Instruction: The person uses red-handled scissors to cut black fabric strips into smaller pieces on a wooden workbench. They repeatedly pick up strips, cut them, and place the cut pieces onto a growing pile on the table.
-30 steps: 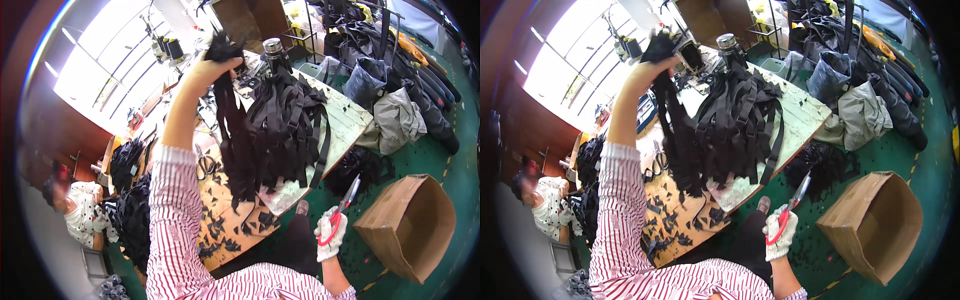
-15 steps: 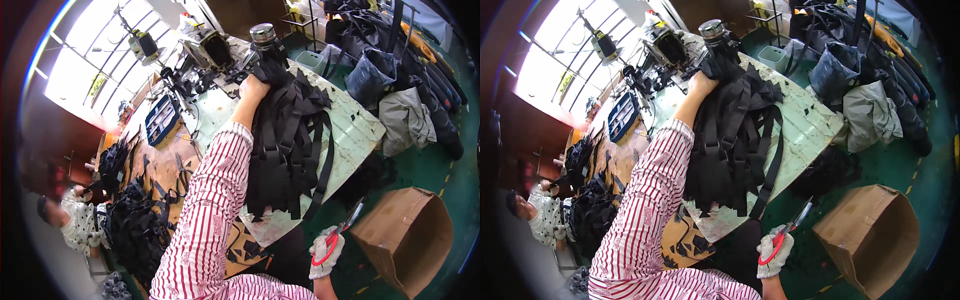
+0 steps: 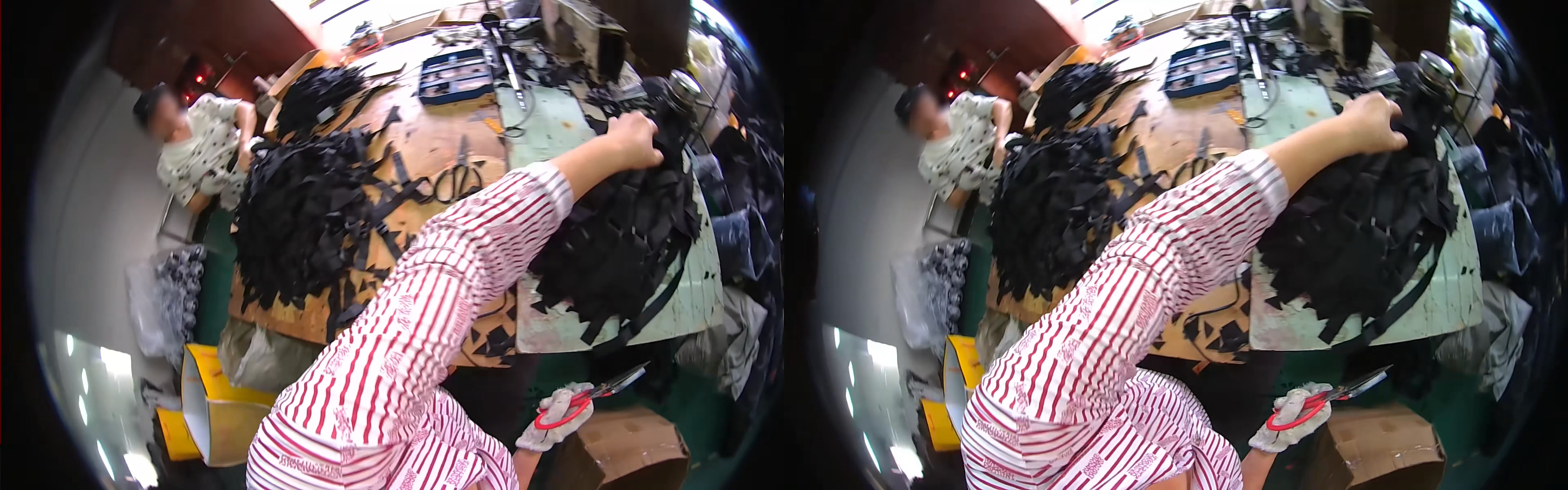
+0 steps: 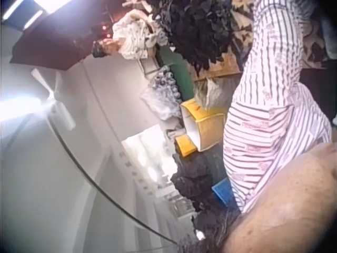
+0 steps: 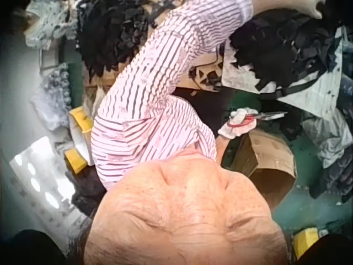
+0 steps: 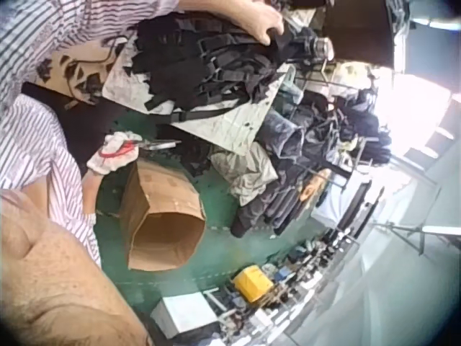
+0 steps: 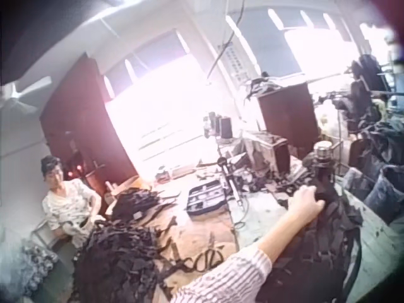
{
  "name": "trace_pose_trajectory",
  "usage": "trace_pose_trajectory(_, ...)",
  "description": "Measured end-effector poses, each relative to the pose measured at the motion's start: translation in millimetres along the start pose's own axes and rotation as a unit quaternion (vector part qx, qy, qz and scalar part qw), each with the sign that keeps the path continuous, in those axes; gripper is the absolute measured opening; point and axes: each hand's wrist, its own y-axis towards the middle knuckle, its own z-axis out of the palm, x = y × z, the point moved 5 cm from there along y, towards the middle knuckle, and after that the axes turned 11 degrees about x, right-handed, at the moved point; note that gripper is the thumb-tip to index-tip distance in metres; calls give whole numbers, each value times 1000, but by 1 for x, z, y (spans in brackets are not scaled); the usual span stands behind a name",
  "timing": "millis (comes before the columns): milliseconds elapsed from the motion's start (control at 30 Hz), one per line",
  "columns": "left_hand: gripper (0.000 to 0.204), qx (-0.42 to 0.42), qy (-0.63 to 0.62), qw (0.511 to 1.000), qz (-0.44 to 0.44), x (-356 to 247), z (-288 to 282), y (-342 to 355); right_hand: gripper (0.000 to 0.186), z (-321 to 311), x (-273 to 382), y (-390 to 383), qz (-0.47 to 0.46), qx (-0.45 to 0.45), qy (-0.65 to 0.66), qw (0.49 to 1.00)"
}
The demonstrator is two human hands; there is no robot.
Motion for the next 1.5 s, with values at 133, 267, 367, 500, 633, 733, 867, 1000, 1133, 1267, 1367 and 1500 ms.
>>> trace_pose_trajectory(133,38,-37,-65,990,117,19,-65,-132,45,21,16,-11,-24,54,-10,998)
trace_pose_trajectory(267,36,-28,-29,997,-69,112,-93,-260,46,44,29,-20,-18,70,41,997)
trace_pose_trajectory(367,45,18,124,949,-290,203,-80,-363,44,55,22,-30,17,97,63,993)
trace_pose_trajectory(500,62,62,144,894,-419,246,-82,-415,37,75,11,-47,36,171,31,984)
trace_pose_trajectory(633,66,92,70,897,-427,261,-61,-427,39,97,11,-70,76,189,9,979)
trace_pose_trajectory(733,65,101,64,926,-357,240,-52,-438,39,113,15,-84,78,201,7,976)
trace_pose_trajectory(867,61,139,37,948,-285,221,-66,-461,32,128,14,-97,67,242,-34,967)
trace_pose_trajectory(1000,22,-37,75,978,-192,247,-115,-446,40,138,17,-102,77,260,-41,962)
trace_pose_trajectory(1133,20,53,306,925,-220,290,-160,-429,37,144,18,-110,65,261,-56,961)
trace_pose_trajectory(1267,24,241,443,813,-292,307,-170,-430,34,144,17,-118,50,238,-59,968)
trace_pose_trajectory(1367,19,201,424,846,-253,299,-174,-433,40,142,15,-119,57,230,-53,970)
trace_pose_trajectory(1500,15,55,151,972,-172,255,-179,-441,38,145,23,-118,72,238,-72,966)
